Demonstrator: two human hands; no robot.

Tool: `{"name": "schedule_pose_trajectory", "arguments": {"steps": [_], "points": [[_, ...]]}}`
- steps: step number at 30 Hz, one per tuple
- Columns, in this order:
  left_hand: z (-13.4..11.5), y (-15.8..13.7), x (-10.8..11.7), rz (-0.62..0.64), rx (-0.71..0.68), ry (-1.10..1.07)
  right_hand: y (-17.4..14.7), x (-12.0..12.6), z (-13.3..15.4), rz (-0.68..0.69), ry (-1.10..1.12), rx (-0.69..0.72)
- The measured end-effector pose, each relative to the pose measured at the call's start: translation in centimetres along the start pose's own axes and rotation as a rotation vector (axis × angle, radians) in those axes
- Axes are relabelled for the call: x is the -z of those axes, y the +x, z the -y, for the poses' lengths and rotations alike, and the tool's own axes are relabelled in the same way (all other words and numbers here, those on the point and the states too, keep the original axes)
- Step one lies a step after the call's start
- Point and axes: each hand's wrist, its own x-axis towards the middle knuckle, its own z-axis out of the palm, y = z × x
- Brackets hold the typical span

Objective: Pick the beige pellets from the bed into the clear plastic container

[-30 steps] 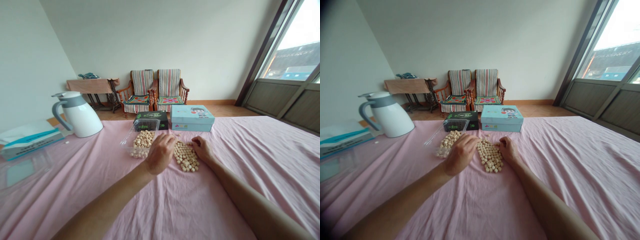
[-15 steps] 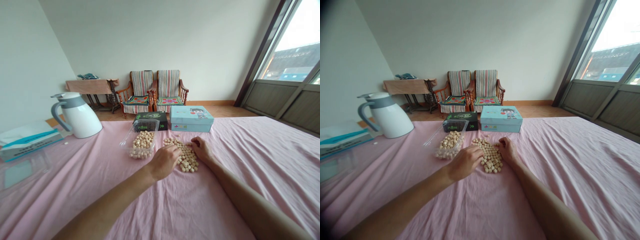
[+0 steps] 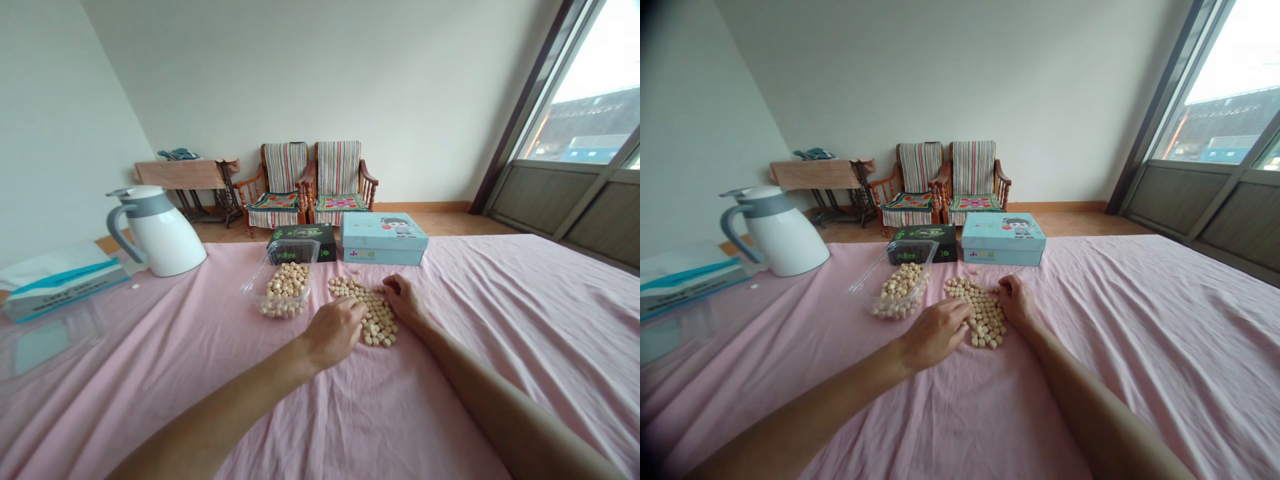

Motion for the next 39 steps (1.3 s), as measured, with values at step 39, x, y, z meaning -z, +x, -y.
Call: {"name": "schedule_pose_trajectory", "arguments": {"steps": [39], "points": [[2.4, 0.7, 4.4, -0.367, 0.118, 0.082, -0.1, 0.2, 0.4, -0.002, 0.003, 0.002]]}}
